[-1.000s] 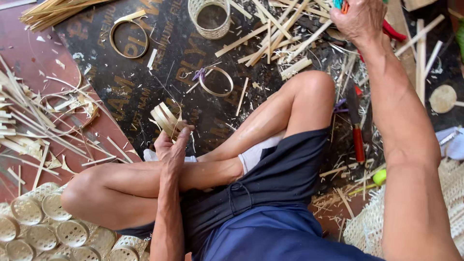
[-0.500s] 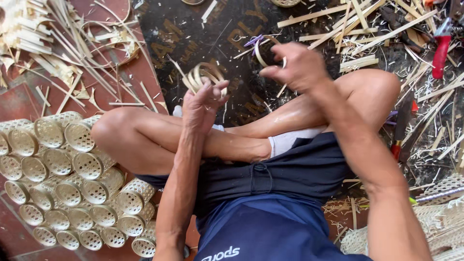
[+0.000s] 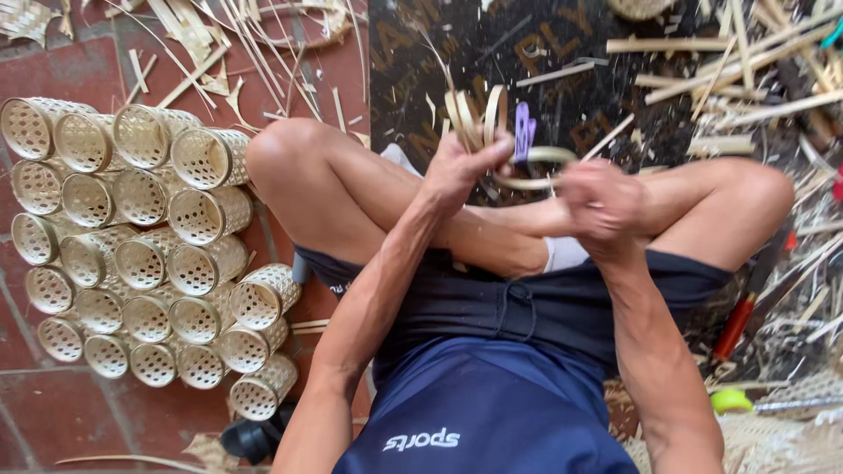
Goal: The person sits on the floor assembling woven bamboo baskets. They trim bamboo strips, cut and fit bamboo rings to basket rims using pliers, press woven panels onto a cylindrical form, apply glue from a squeeze bottle to the rims, and fit the woven body onto the round base.
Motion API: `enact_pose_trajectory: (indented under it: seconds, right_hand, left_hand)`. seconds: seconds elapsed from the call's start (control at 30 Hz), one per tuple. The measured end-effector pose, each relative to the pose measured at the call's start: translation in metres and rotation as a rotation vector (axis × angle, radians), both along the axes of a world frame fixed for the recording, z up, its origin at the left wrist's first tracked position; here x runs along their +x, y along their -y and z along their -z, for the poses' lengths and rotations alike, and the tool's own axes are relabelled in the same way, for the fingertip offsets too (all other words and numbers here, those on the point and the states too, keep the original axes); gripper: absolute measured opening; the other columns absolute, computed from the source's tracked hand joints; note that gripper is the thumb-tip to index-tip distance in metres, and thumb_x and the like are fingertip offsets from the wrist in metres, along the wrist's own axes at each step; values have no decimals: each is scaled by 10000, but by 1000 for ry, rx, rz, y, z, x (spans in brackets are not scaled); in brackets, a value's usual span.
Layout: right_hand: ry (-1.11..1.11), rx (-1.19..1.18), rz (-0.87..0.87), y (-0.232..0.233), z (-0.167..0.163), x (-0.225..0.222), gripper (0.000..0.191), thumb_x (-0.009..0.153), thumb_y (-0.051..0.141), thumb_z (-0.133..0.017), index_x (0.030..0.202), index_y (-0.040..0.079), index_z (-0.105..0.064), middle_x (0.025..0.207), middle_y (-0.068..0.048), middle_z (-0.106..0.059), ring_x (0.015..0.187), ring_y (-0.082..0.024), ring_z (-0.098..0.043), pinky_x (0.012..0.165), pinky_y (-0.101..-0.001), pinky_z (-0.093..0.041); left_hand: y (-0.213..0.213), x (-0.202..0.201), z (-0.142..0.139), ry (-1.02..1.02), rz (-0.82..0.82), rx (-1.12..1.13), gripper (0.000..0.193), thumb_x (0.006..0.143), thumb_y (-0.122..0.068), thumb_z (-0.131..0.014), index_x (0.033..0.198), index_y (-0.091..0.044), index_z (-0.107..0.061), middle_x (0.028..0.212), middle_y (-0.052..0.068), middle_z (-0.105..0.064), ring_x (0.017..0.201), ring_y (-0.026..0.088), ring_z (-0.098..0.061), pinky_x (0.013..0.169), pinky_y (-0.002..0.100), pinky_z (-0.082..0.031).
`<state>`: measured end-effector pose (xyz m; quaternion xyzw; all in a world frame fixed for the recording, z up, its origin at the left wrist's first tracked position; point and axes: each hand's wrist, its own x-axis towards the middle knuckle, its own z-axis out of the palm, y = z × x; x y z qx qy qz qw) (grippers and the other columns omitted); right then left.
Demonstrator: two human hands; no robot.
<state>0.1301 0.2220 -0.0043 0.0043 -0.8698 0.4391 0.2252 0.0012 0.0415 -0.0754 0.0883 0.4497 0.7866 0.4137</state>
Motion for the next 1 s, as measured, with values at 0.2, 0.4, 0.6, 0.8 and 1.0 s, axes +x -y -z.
enact_pose_trajectory:
  seconds: [0.2, 0.4, 0.6, 0.8, 1.0]
  right_hand:
    - [805, -661, -342, -49, 11, -15, 373, 960, 209, -700, 1257, -15, -673, 1088, -74, -734, 931, -85, -690, 797, -255, -574]
    - [714, -1096, -245, -34, 27, -17, 398, 923, 153, -763, 1270, -30, -698, 865, -37, -696, 656, -61, -580, 541, -224, -460]
    - [479, -669, 17, -21, 71, -2, 399, 1138, 294, -626, 853, 15, -610, 734, 32, -515, 674, -18, -432, 541, -221, -382]
    - [317, -863, 461, -59, 71, 0, 373, 1107, 346, -550, 822, 120, -632, 703, 34, -609, 546, -38, -523, 456, -209, -419]
    - [-45, -515, 641, -218, 65, 31, 380, 1180, 337, -550, 953, 38, -605, 839, -23, -556, 724, -117, -514, 674, -260, -421]
  left_hand:
    - [-1, 29, -12, -290, 286, -121, 174, 952, -129, -739, 1070, -3, -725, 905, -16, -706, 843, 53, -645, 746, 250, -550]
    - [-1, 39, -22, -182, 315, -231, 172, 937, -156, -750, 1045, -25, -722, 900, -30, -717, 854, 59, -650, 766, 251, -552]
    - [-21, 45, -22, -96, 503, -431, 243, 893, -224, -809, 965, -13, -711, 782, -6, -677, 714, 92, -638, 634, 287, -534]
    - [-55, 28, -38, -453, 772, -709, 248, 911, -272, -809, 943, -32, -757, 739, 30, -727, 697, 111, -680, 627, 290, -553]
    - [-94, -84, -50, -1368, 415, -937, 175, 958, -234, -752, 907, -78, -693, 777, 92, -652, 750, 292, -638, 826, 545, -456]
